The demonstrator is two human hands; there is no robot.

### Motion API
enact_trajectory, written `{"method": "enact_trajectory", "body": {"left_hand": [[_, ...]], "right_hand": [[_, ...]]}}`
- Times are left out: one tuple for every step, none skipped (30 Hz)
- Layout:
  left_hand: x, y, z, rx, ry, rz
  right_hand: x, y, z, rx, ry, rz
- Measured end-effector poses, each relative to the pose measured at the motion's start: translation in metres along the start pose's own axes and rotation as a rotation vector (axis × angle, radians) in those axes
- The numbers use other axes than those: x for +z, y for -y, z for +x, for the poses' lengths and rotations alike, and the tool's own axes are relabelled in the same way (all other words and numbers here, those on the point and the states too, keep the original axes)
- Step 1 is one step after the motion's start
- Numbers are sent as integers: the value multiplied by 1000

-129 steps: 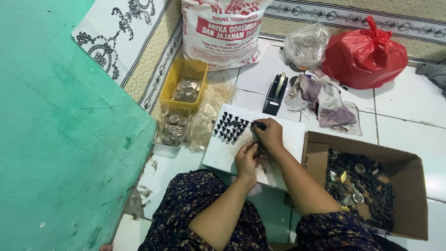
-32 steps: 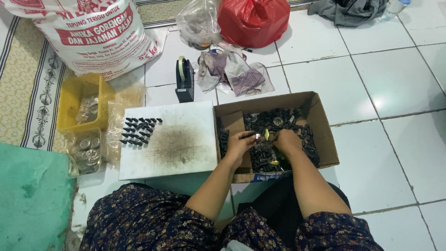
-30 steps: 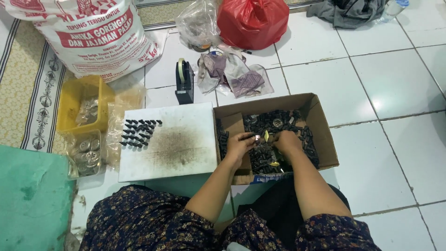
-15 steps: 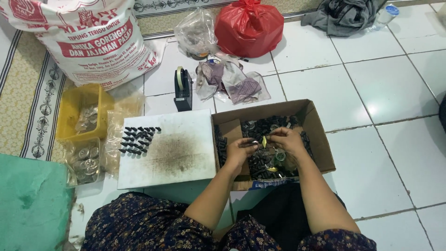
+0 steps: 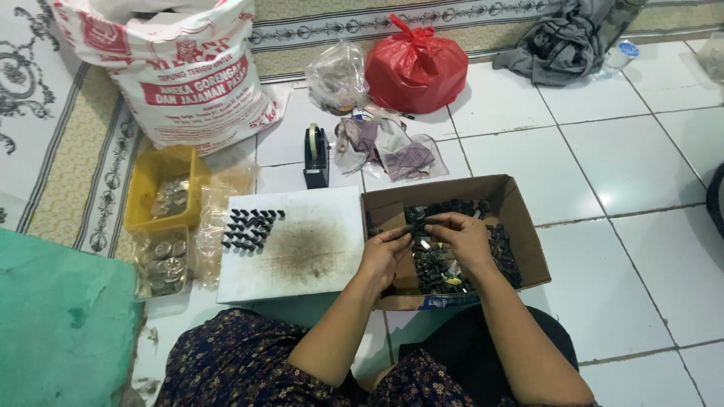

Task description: The person picks up small components from a cardboard box and assembles them with other small items, then places the finished pieces onto a white board.

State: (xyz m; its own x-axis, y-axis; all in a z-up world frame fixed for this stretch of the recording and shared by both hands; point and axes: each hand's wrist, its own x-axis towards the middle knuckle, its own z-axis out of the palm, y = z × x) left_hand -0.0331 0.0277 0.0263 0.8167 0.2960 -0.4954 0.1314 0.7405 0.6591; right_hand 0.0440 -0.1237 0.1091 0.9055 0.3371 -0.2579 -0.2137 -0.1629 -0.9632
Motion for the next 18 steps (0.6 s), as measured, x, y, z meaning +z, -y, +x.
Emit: {"method": "enact_trajectory", "body": {"left_hand": [[-4,-2,-2,4,-2,-2],[-8,-4,-3,10,17,-11],[-12,-6,-5,15,37,-21],[-13,-10,-9,19,36,-20],[-14,-14,-14,29,46,-26],[-16,-19,-17,41,58,-33],[-14,-26,-24,46,58,-34],[-13,-31,-32,47,64,-40],[-13,-37,-40,48,70,-46],[-14,-42,-45,54,69,-51],[-16,-46,-50,48,74,-46],[-18,-50,-56,41,77,-39],[-22,-52,-59,46,75,-42],[-26,-54,-60,35,69,-30],[-31,-56,-62,24,63,-17],[-33,-60,-66,29,61,-19],[-36,-63,-70,23,53,-21],[-39,-67,-74,18,45,-24]], "right_hand": [[4,4,-4,-3,4,-1],[9,8,-8,-34,8,-9],[12,12,-12,-65,11,-17],[16,13,-14,-68,13,-16],[20,14,-16,-91,7,-50],[24,16,-17,-115,1,-85],[28,18,-19,-120,4,-86],[31,20,-22,-143,6,-150],[35,21,-24,-167,7,-214],[38,26,-28,-172,12,-218],[42,31,-31,-180,22,-276],[46,35,-36,-186,32,-332],[50,38,-38,-189,38,-334],[53,41,-40,-222,54,-383],[57,43,-42,-255,70,-431],[60,47,-45,-259,74,-432],[64,50,-48,-288,97,-427],[69,54,-51,-319,120,-424]]}}
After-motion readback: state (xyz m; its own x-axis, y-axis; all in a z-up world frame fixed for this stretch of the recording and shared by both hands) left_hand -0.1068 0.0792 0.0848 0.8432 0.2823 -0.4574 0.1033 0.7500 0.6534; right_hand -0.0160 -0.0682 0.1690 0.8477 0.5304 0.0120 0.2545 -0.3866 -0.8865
